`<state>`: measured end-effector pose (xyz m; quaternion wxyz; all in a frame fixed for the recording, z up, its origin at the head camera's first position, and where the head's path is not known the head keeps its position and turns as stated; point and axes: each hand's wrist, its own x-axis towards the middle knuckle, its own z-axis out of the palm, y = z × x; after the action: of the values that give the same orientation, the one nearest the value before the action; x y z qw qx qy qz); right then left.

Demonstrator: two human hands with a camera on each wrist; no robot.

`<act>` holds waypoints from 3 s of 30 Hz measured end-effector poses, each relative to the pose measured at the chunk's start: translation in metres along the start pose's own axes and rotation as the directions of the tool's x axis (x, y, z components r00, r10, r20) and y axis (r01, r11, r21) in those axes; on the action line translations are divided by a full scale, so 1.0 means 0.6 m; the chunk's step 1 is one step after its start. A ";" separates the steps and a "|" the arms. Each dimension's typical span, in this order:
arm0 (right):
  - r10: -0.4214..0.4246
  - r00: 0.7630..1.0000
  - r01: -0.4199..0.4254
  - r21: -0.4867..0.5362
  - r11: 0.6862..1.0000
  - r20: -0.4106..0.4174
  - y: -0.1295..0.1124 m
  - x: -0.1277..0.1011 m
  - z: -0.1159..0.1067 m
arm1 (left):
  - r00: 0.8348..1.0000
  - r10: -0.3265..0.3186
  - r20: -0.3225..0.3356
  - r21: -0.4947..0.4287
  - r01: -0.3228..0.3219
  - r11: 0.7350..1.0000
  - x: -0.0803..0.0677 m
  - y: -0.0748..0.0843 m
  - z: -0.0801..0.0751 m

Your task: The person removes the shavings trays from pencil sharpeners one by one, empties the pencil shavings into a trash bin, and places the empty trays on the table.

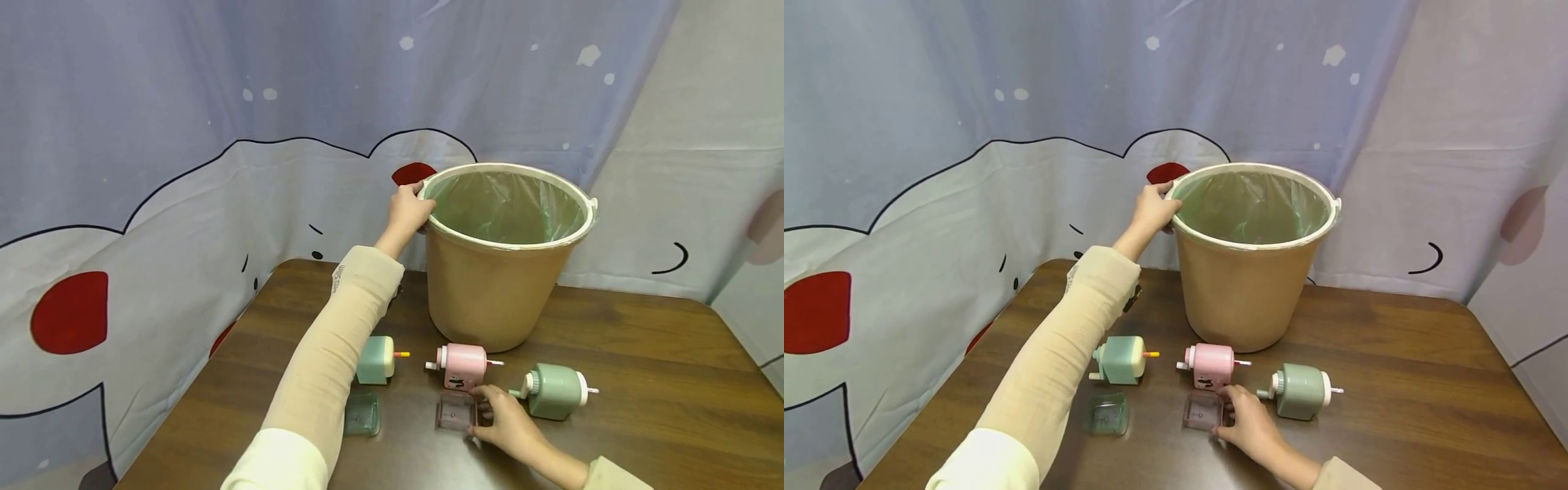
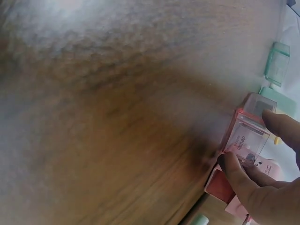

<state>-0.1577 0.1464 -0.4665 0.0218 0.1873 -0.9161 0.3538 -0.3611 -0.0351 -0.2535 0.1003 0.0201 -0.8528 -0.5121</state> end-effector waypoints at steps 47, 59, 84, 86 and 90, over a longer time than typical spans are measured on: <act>-0.162 0.945 0.195 0.090 0.977 -0.285 0.066 0.005 -0.178 | 0.958 0.288 -0.007 -0.293 -0.278 0.915 -0.083 -0.125 0.039; -0.105 0.937 0.142 0.089 0.986 -0.332 0.123 -0.015 -0.227 | 0.867 0.492 0.080 -0.219 -0.466 0.857 -0.197 -0.149 0.072; -0.087 0.968 0.106 0.067 0.992 -0.237 0.225 -0.051 -0.248 | 0.602 0.426 0.675 0.292 -0.748 0.596 -0.286 -0.117 0.258; -0.082 0.972 0.098 0.060 0.993 -0.222 0.233 -0.054 -0.250 | 0.597 0.380 0.706 0.333 -0.754 0.566 -0.293 -0.117 0.273; -0.066 0.982 0.078 0.060 0.995 -0.174 0.244 -0.064 -0.254 | 0.601 0.272 0.752 0.387 -0.736 0.556 -0.303 -0.113 0.301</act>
<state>-0.1888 0.3586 -0.4529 0.1074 0.1897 -0.8912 0.3979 -0.2225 0.1145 -0.4223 -0.0442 -0.3759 -0.9211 -0.0909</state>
